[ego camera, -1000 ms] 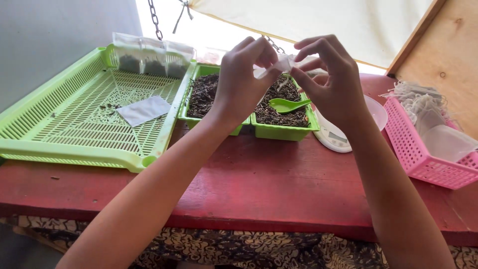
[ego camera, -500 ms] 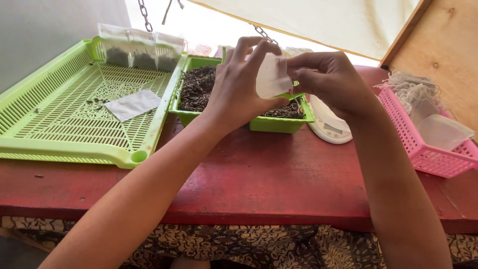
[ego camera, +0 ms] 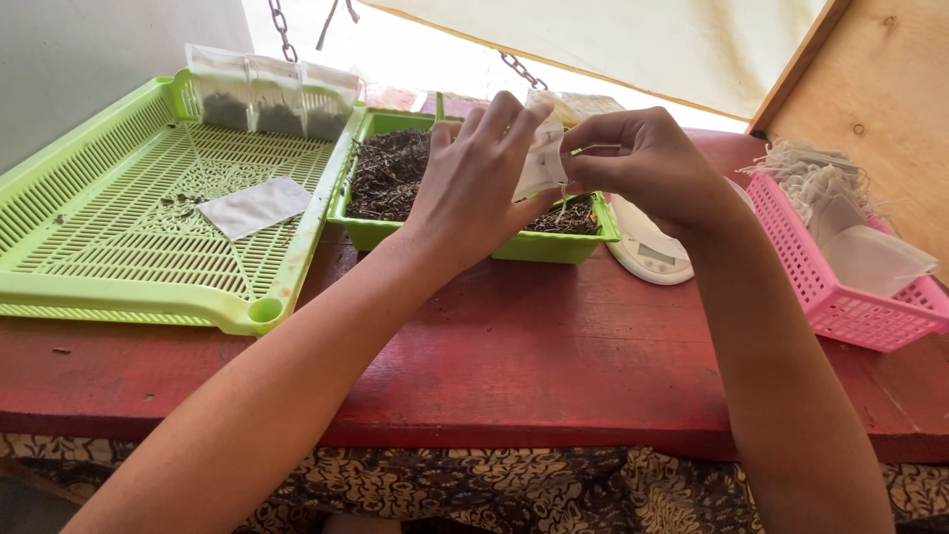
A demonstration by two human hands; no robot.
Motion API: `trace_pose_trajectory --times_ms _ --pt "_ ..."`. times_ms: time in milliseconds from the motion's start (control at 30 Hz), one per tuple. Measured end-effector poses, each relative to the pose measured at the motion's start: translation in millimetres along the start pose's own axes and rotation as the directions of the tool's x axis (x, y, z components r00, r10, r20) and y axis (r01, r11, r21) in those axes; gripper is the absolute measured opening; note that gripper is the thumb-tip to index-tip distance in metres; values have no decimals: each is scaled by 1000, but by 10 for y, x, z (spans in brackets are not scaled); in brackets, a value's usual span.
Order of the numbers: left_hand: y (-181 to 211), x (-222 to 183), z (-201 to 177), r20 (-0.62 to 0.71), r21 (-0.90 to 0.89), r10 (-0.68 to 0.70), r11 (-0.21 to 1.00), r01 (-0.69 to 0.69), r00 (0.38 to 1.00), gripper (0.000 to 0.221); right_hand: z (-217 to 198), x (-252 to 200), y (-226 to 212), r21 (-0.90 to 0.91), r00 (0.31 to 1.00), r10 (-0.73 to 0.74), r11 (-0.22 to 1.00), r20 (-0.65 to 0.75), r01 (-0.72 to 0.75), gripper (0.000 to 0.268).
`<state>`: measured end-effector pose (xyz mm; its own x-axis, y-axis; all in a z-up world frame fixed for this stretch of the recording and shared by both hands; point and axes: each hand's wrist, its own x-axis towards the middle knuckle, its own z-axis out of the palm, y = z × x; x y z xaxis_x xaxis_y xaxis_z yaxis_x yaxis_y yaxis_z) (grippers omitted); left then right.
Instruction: Filling small bags with tea leaves using a spoon and weighing them on a scale
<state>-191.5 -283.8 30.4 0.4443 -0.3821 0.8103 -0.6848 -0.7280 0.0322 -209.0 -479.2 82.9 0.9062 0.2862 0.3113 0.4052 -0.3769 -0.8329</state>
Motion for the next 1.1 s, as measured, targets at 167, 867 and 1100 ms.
trace_pose_trajectory --times_ms 167,867,1100 --pt "-27 -11 13 -27 -44 68 997 -69 997 59 -14 -42 -50 -64 996 -7 998 90 12 14" --pt "-13 -19 19 153 -217 -41 973 74 987 67 -23 -31 -30 -87 991 -101 990 86 108 16" --pt "5 -41 12 154 -309 -82 943 126 985 60 -29 -2 64 -73 981 -130 987 143 141 16"
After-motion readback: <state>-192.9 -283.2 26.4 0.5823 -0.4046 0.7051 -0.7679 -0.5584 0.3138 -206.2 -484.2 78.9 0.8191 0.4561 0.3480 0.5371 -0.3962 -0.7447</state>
